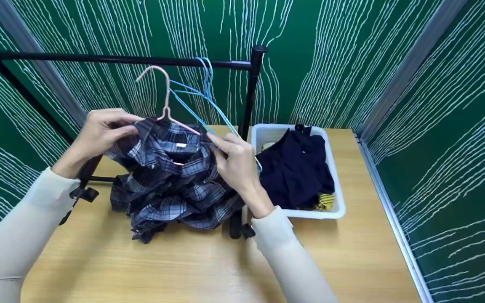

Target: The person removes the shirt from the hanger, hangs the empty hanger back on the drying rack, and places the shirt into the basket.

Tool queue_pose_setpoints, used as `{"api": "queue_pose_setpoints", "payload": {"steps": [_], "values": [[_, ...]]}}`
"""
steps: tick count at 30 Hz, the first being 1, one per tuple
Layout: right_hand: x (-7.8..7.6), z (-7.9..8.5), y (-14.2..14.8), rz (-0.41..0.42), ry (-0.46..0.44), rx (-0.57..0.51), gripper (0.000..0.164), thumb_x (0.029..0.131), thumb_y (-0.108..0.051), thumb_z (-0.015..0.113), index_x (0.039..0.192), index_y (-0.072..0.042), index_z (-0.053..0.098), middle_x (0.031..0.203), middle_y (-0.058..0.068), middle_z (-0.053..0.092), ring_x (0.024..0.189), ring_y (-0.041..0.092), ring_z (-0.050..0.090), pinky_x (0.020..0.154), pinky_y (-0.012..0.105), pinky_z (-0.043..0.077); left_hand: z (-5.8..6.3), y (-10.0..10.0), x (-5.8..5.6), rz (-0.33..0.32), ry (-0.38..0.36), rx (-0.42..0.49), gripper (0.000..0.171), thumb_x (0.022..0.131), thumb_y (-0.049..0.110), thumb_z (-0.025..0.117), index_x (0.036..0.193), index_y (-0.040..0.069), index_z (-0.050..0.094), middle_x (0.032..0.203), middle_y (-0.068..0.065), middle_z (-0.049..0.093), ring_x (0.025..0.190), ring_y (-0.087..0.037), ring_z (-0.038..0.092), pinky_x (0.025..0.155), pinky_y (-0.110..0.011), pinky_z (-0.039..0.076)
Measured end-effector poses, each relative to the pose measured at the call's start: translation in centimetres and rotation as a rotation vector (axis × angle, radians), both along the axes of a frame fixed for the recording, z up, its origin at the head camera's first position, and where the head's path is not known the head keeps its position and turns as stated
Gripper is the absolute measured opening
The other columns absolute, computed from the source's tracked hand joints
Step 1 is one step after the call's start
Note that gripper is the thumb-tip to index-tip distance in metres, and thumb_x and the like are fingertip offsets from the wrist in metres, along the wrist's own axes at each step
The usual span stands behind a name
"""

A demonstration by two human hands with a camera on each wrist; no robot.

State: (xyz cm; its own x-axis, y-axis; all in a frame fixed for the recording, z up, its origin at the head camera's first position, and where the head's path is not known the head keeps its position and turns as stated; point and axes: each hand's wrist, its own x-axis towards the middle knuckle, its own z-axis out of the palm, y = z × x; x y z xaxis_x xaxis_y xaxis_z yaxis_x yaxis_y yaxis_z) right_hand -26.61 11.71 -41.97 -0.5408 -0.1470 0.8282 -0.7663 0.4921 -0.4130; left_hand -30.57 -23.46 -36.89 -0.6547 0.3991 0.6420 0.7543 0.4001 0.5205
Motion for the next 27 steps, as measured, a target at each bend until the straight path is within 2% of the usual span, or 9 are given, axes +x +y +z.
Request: {"api": "queue_pose_setpoints", "payload": {"steps": [4, 11, 16, 23, 27], "values": [[0.2, 0.1, -0.5, 0.012, -0.001, -0.001, 0.033, 0.090, 0.006, 0.079, 0.119, -0.011, 0.082, 0.083, 0.007, 0.072, 0.064, 0.016, 0.054, 0.062, 0.024, 0.040, 0.3, 1.3, -0.1, -0.014, -0.040, 0.072, 0.016, 0.091, 0.011, 0.082, 0.106, 0.014, 0.085, 0.097, -0.001, 0.079, 0.077, -0.010, 0.062, 0.068, -0.019, 0.048], [0.3, 0.2, -0.6, -0.004, -0.005, -0.011, 0.031, 0.089, 0.004, 0.080, 0.117, -0.009, 0.083, 0.084, 0.007, 0.073, 0.065, 0.016, 0.054, 0.063, 0.022, 0.039, 0.7, 2.8, -0.3, 0.035, -0.087, 0.130, 0.012, 0.090, 0.019, 0.085, 0.102, 0.016, 0.086, 0.097, 0.005, 0.080, 0.077, -0.011, 0.065, 0.067, -0.020, 0.051], [0.4, 0.2, -0.7, -0.008, 0.005, 0.000, 0.030, 0.089, 0.005, 0.080, 0.117, -0.007, 0.082, 0.082, 0.007, 0.071, 0.063, 0.014, 0.050, 0.061, 0.021, 0.037, 1.3, 4.0, -0.2, 0.057, -0.129, 0.141, 0.014, 0.089, 0.022, 0.087, 0.102, 0.016, 0.085, 0.096, 0.006, 0.080, 0.076, -0.012, 0.068, 0.068, -0.021, 0.053], [0.5, 0.1, -0.9, -0.009, 0.000, 0.007, 0.033, 0.090, 0.007, 0.078, 0.119, -0.008, 0.082, 0.083, 0.008, 0.072, 0.064, 0.014, 0.051, 0.061, 0.022, 0.038, 2.0, 5.0, 0.2, 0.096, -0.197, 0.127, 0.012, 0.091, 0.021, 0.085, 0.102, 0.015, 0.084, 0.096, 0.002, 0.080, 0.076, -0.011, 0.065, 0.067, -0.021, 0.050], [0.5, 0.0, -1.0, -0.008, 0.009, -0.003, 0.034, 0.089, 0.007, 0.079, 0.119, -0.008, 0.082, 0.082, 0.008, 0.071, 0.063, 0.015, 0.051, 0.061, 0.022, 0.038, 2.1, 5.3, 0.3, 0.134, -0.178, 0.111, 0.013, 0.091, 0.019, 0.086, 0.103, 0.014, 0.085, 0.099, 0.000, 0.079, 0.082, -0.010, 0.065, 0.070, -0.020, 0.049]]}}
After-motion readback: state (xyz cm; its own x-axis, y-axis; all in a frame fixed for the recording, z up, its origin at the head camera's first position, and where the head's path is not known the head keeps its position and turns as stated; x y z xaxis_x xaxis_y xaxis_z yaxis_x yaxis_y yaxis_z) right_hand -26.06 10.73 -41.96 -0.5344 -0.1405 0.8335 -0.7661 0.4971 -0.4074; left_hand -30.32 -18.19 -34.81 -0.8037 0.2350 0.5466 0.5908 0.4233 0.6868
